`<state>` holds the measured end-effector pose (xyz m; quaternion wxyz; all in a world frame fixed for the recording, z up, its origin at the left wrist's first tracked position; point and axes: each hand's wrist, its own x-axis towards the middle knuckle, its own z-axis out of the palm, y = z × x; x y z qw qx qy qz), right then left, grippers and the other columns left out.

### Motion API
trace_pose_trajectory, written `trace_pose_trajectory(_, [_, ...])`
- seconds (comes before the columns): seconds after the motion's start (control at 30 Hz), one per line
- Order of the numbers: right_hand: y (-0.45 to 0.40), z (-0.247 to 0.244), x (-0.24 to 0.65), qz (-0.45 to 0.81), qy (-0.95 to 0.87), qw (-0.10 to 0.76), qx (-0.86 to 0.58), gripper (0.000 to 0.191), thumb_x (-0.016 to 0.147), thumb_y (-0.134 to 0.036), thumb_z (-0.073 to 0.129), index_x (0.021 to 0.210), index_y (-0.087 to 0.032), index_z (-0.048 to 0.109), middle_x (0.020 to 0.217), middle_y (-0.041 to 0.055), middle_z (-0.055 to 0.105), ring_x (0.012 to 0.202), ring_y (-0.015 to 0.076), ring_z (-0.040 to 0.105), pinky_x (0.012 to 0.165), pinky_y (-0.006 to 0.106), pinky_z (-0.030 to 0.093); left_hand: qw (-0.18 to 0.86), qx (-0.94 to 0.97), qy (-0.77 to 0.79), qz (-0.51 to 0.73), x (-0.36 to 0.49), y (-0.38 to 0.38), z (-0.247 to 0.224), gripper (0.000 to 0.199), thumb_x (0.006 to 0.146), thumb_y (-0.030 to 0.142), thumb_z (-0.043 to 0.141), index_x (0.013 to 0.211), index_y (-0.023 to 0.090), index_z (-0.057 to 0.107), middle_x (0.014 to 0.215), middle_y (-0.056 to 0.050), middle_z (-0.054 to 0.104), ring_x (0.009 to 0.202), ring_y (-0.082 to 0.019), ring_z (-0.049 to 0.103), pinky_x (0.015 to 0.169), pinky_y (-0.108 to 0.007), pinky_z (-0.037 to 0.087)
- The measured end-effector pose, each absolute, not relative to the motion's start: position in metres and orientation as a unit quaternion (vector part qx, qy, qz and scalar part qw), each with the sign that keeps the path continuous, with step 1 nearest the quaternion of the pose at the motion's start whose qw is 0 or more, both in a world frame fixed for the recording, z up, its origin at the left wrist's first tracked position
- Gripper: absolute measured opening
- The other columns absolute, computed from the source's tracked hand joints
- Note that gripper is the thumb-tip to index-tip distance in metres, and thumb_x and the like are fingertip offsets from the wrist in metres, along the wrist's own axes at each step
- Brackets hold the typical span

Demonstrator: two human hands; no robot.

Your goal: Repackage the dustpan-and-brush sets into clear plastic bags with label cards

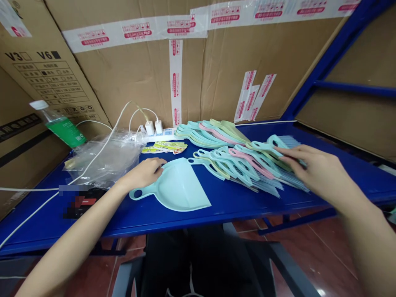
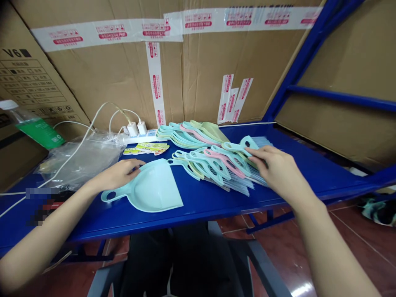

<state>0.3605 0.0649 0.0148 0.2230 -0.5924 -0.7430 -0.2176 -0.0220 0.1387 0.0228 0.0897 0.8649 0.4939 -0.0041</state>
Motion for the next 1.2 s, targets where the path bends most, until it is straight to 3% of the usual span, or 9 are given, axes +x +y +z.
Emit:
trace_pose_trajectory(0.1, [0.058, 0.015, 0.330, -0.234, -0.786, 0.268, -0.506, 0.037, 0.099, -0.024, 0.044, 0.101, -0.005, 0.075, 0.071, 0.0144, 0.068, 0.062, 0.0207, 0.063, 0.054, 0.032, 0.046, 0.121, 0.861, 0.490, 0.060, -0.028, 0.140, 0.020, 0.044, 0.086, 0.020, 0.044, 0.127, 0.015, 0.058, 0.095, -0.008, 0.074, 0.075, -0.019, 0.069, 0.071, -0.028, 0.052])
trace_pose_trajectory(0.23, [0.052, 0.004, 0.286, -0.175, -0.822, 0.330, -0.431, 0.030, 0.099, -0.023, 0.044, 0.114, -0.021, 0.070, 0.077, 0.0070, 0.066, 0.068, 0.0199, 0.062, 0.061, 0.033, 0.048, 0.162, 0.837, 0.505, 0.136, -0.031, 0.140, 0.010, 0.041, 0.083, 0.023, 0.049, 0.121, 0.016, 0.062, 0.090, -0.006, 0.075, 0.061, -0.015, 0.064, 0.059, -0.025, 0.050])
trace_pose_trajectory(0.37, [0.051, -0.010, 0.242, -0.088, -0.854, 0.339, -0.384, 0.031, 0.099, -0.018, 0.044, 0.117, -0.024, 0.068, 0.083, 0.0051, 0.065, 0.075, 0.0184, 0.062, 0.068, 0.033, 0.050, 0.190, 0.833, 0.494, 0.162, -0.032, 0.139, 0.008, 0.026, 0.083, 0.025, 0.051, 0.101, 0.018, 0.070, 0.087, -0.004, 0.076, 0.057, -0.013, 0.061, 0.056, -0.023, 0.048])
trace_pose_trajectory(0.47, [0.053, -0.018, 0.217, -0.047, -0.872, 0.331, -0.358, 0.032, 0.098, -0.014, 0.042, 0.117, -0.019, 0.068, 0.083, 0.0055, 0.064, 0.076, 0.0183, 0.060, 0.069, 0.033, 0.050, 0.194, 0.827, 0.503, 0.160, -0.036, 0.138, 0.012, 0.022, 0.081, 0.020, 0.053, 0.094, 0.019, 0.071, 0.083, -0.002, 0.075, 0.053, -0.011, 0.059, 0.054, -0.022, 0.047])
trace_pose_trajectory(0.57, [0.054, -0.024, 0.200, -0.041, -0.883, 0.319, -0.341, 0.030, 0.096, -0.011, 0.044, 0.116, -0.014, 0.067, 0.082, 0.0066, 0.063, 0.074, 0.0189, 0.058, 0.068, 0.033, 0.049, 0.233, 0.816, 0.508, 0.148, -0.042, 0.137, 0.016, 0.022, 0.080, 0.017, 0.053, 0.094, 0.018, 0.070, 0.084, -0.002, 0.075, 0.047, -0.009, 0.057, 0.051, -0.022, 0.046])
trace_pose_trajectory(0.73, [0.049, -0.028, 0.180, -0.018, -0.896, 0.298, -0.330, 0.031, 0.092, -0.007, 0.051, 0.118, -0.015, 0.067, 0.085, 0.0073, 0.064, 0.075, 0.0201, 0.058, 0.067, 0.033, 0.050, 0.298, 0.808, 0.490, 0.136, -0.052, 0.139, 0.018, 0.019, 0.081, 0.017, 0.055, 0.096, 0.018, 0.066, 0.086, -0.002, 0.074, 0.045, -0.008, 0.057, 0.046, -0.020, 0.047])
trace_pose_trajectory(0.93, [0.050, -0.028, 0.157, 0.013, -0.898, 0.271, -0.347, 0.028, 0.095, -0.012, 0.048, 0.116, -0.013, 0.067, 0.084, 0.0076, 0.065, 0.077, 0.0196, 0.061, 0.066, 0.031, 0.053, 0.354, 0.795, 0.472, 0.144, -0.054, 0.140, 0.013, 0.017, 0.081, 0.017, 0.056, 0.097, 0.016, 0.063, 0.084, -0.002, 0.070, 0.047, -0.008, 0.057, 0.050, -0.023, 0.051])
trace_pose_trajectory(1.2, [0.058, -0.032, 0.131, 0.023, -0.906, 0.239, -0.349, 0.028, 0.093, -0.011, 0.053, 0.118, -0.011, 0.065, 0.088, 0.0076, 0.067, 0.084, 0.0218, 0.065, 0.068, 0.033, 0.057, 0.383, 0.797, 0.448, 0.129, -0.057, 0.141, 0.016, 0.025, 0.092, 0.032, 0.043, 0.100, 0.015, 0.060, 0.075, 0.000, 0.062, 0.048, -0.007, 0.054, 0.048, -0.020, 0.047])
